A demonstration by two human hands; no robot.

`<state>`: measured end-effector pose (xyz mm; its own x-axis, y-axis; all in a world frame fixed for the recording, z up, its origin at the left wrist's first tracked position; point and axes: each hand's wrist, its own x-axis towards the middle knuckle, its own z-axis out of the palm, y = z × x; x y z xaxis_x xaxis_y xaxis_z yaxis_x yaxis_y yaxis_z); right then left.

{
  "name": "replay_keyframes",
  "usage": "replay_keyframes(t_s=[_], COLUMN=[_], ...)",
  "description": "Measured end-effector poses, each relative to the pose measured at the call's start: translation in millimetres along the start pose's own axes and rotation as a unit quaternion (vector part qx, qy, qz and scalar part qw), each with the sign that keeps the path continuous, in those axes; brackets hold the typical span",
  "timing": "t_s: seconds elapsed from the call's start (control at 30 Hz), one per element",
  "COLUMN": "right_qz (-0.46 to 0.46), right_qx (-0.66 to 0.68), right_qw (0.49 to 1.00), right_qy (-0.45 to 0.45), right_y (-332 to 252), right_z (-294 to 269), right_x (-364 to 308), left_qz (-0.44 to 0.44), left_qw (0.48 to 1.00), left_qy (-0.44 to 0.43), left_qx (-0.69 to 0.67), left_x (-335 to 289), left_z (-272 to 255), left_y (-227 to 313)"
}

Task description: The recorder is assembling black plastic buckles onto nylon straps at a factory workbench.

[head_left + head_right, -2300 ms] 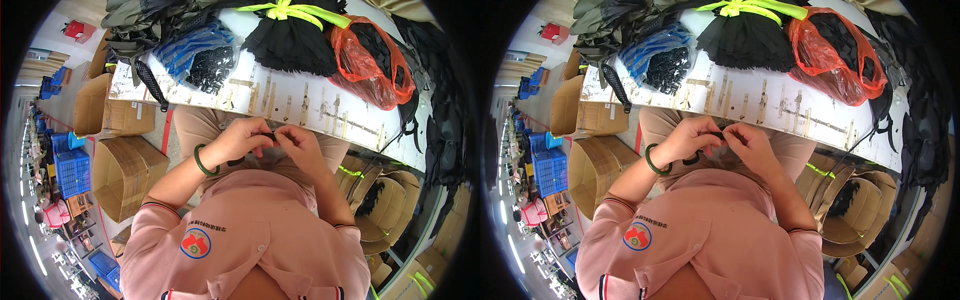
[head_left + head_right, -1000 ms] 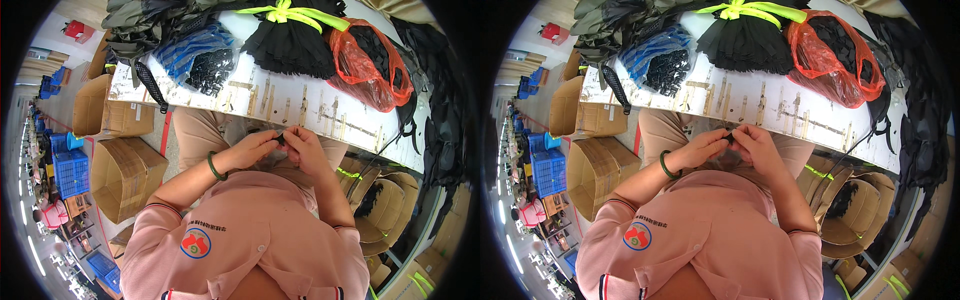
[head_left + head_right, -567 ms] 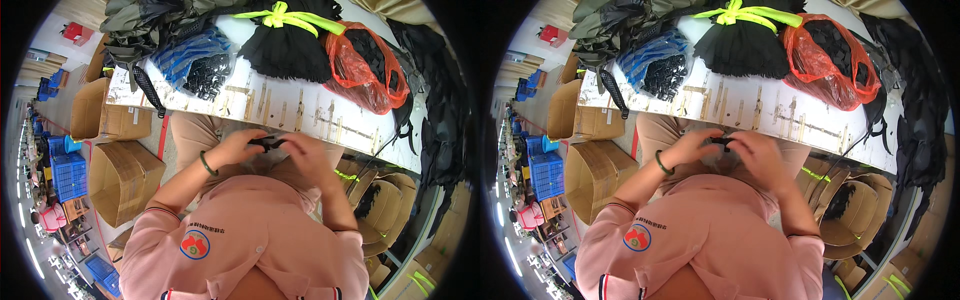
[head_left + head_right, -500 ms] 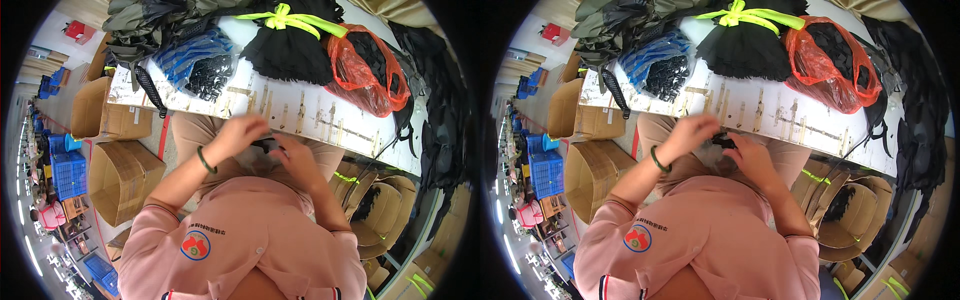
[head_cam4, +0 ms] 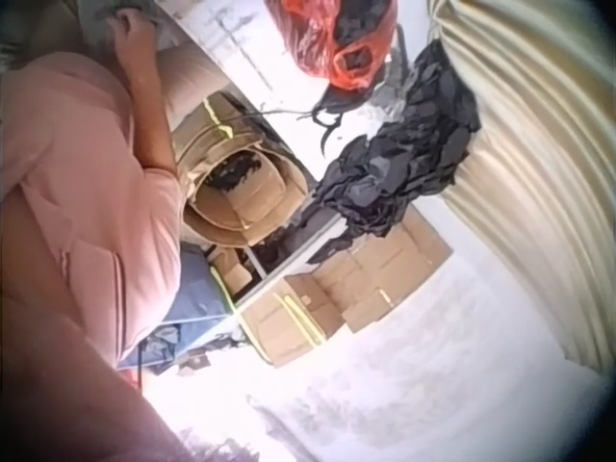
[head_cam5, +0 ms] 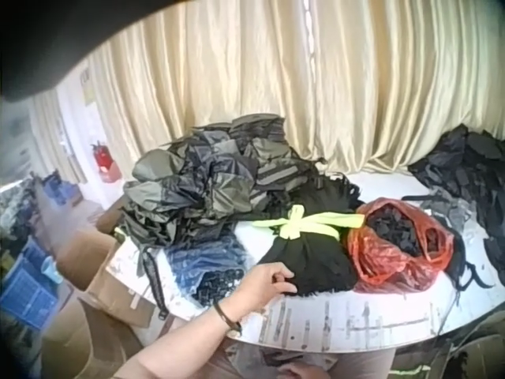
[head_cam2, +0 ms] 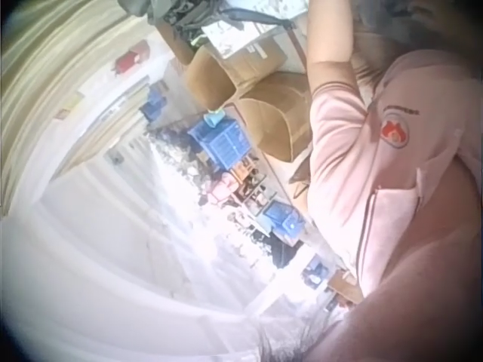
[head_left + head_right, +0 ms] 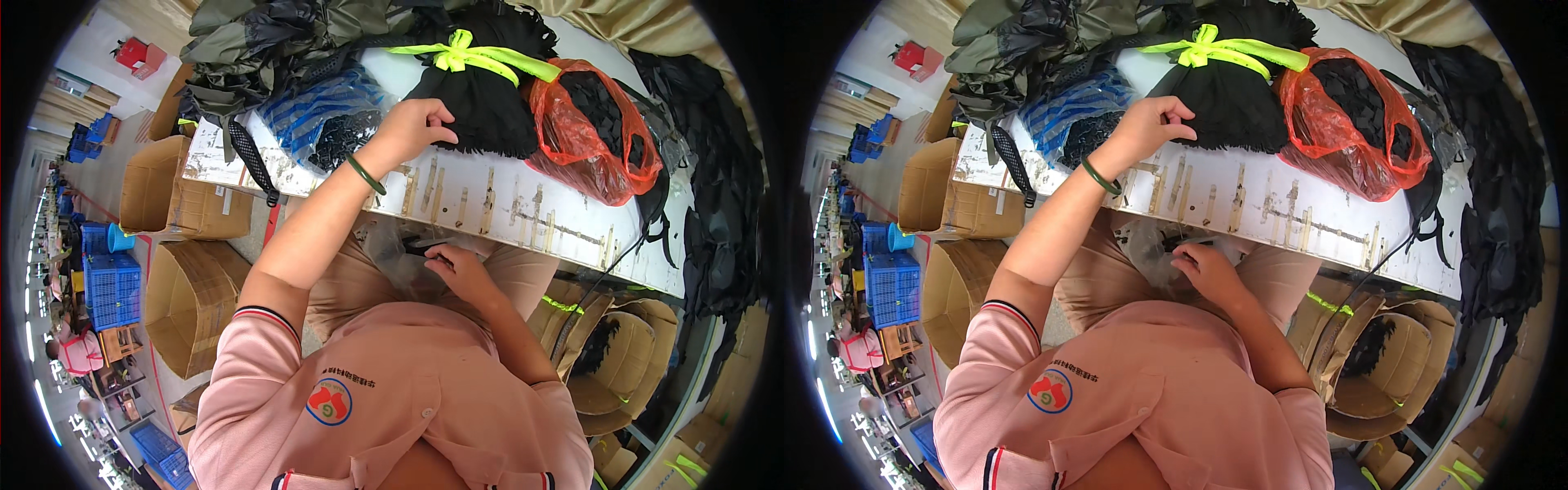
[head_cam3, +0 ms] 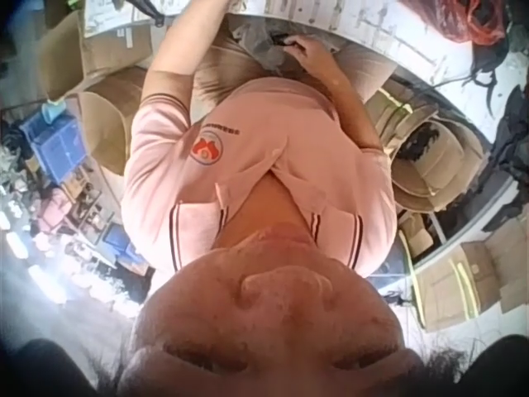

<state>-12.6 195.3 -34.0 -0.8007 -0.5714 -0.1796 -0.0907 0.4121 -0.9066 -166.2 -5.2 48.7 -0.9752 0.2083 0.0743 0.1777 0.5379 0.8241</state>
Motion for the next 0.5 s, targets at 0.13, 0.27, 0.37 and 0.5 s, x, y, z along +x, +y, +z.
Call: replay_keyframes(t_s=[0.13,0.27,0.37,0.5], right_qz=[0.061,0.090,0.030,0.050], right_qx=[0.146,0.511,0.553,0.478], right_qw=[0.987,0.854,0.832,0.872], right_qy=[0.033,0.041,0.027,0.093], right_y=[-1,-15,-42,-58], right_z=[-5,-40,-49,-73], right_x=[11,23,38,61], left_qz=[0.066,0.001,-0.062,-0.142], left_qw=[0.997,0.995,0.911,0.864], left_qy=[0.035,0.028,-0.011,-0.057], left_qx=[-0.033,-0.094,-0.408,-0.480], left_x=[-11,-66,-108,-161], left_z=[-1,15,42,74], left_y=[-3,30,17,-2])
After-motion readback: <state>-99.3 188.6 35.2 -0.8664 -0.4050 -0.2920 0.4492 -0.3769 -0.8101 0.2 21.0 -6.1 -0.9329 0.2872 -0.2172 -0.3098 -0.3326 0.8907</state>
